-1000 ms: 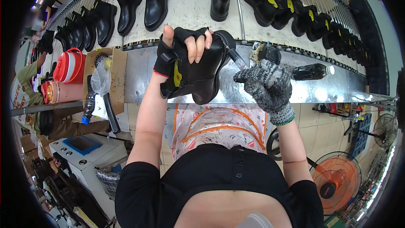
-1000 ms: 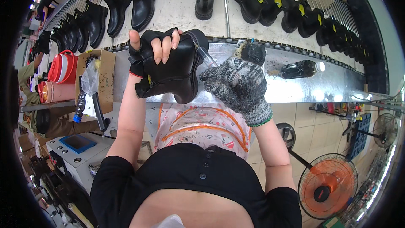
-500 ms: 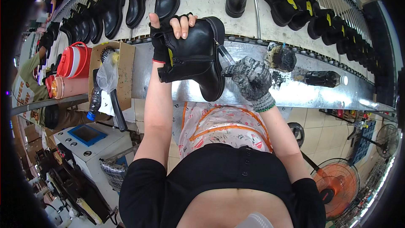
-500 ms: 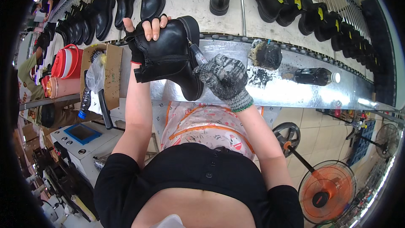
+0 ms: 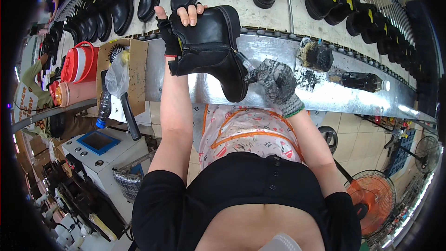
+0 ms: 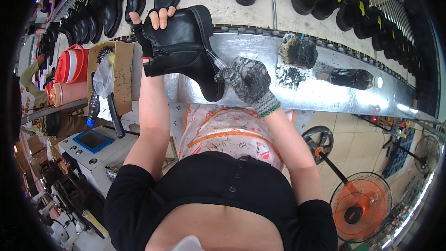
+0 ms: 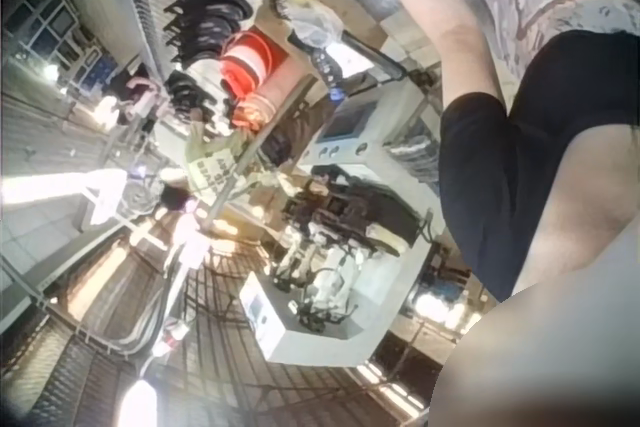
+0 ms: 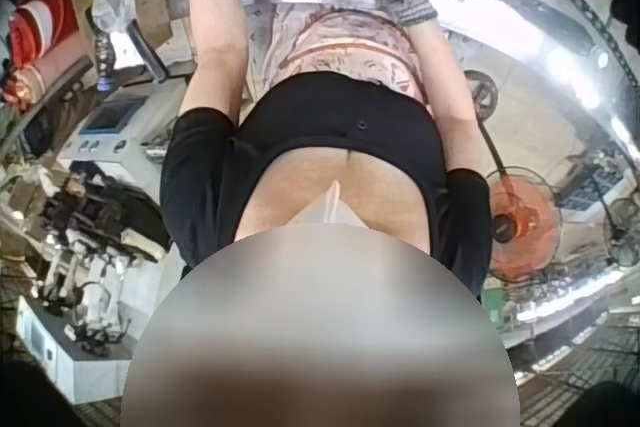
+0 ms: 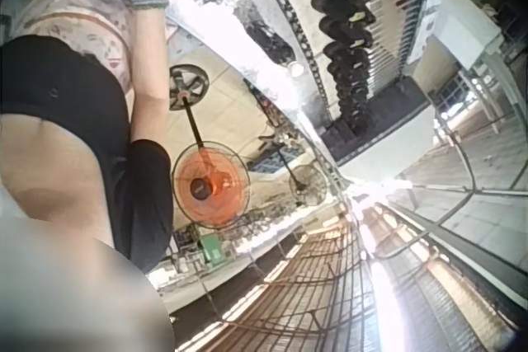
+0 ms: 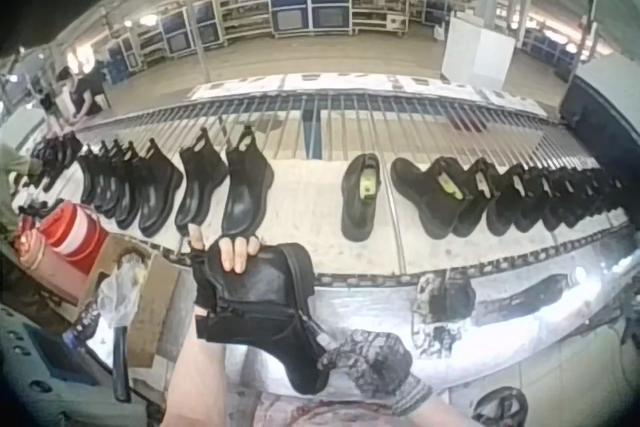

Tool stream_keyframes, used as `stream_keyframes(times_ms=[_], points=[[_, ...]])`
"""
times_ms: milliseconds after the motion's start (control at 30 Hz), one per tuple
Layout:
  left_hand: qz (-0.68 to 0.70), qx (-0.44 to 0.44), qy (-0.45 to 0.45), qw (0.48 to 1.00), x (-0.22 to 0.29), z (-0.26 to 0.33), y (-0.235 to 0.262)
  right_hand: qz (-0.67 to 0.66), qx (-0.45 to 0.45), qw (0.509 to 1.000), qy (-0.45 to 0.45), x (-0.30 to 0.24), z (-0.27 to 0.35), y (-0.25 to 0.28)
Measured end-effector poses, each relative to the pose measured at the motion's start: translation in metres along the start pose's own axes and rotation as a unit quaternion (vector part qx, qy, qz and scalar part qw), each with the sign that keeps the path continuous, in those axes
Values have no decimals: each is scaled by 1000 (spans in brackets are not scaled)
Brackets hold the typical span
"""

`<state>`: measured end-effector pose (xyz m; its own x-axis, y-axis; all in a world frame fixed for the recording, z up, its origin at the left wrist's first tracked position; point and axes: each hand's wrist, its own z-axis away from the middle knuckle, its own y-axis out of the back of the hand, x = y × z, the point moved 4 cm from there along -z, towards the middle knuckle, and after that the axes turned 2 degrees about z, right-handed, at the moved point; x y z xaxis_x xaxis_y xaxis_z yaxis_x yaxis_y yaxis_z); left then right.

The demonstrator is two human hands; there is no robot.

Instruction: Cleaning and finishing the exterior of black boots using a brush and liquid on a conveyor production line.

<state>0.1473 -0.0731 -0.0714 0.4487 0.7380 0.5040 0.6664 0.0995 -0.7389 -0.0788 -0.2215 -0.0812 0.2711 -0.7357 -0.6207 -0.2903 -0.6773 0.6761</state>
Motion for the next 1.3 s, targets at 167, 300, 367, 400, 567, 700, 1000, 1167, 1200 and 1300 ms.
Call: stream_keyframes(times_ms=[167, 300, 367, 400, 567, 700, 1000, 1167, 1200, 1300], points=[[-1, 8, 7, 1000, 2, 2, 11, -199, -106, 967, -120, 7, 6, 7], [-12, 80, 17, 997, -1, 3, 8, -51, -144, 987, -53, 22, 30, 8], [-9, 63, 16, 998, 0, 3, 14, -120, -149, 977, -91, 22, 36, 8], [-13, 49, 20, 999, 1, 3, 17, -153, -142, 969, -131, 21, 39, 8], [-29, 6, 23, 999, 9, 1, 52, -159, -121, 966, -164, 25, 55, 8], [-62, 115, 38, 991, 5, -4, 68, -359, -61, 874, -323, 43, 85, -7], [-546, 306, -93, 774, -4, 23, 124, -558, 84, 707, -426, 69, 97, -22], [-669, 265, -66, 691, -2, 22, 95, -540, 119, 675, -488, 60, 93, 0], [-671, 271, -85, 685, -2, 21, 86, -511, 107, 744, -417, 71, 101, 2], [-713, 281, -112, 633, 2, 25, 61, -511, 150, 697, -479, 64, 95, 16]])
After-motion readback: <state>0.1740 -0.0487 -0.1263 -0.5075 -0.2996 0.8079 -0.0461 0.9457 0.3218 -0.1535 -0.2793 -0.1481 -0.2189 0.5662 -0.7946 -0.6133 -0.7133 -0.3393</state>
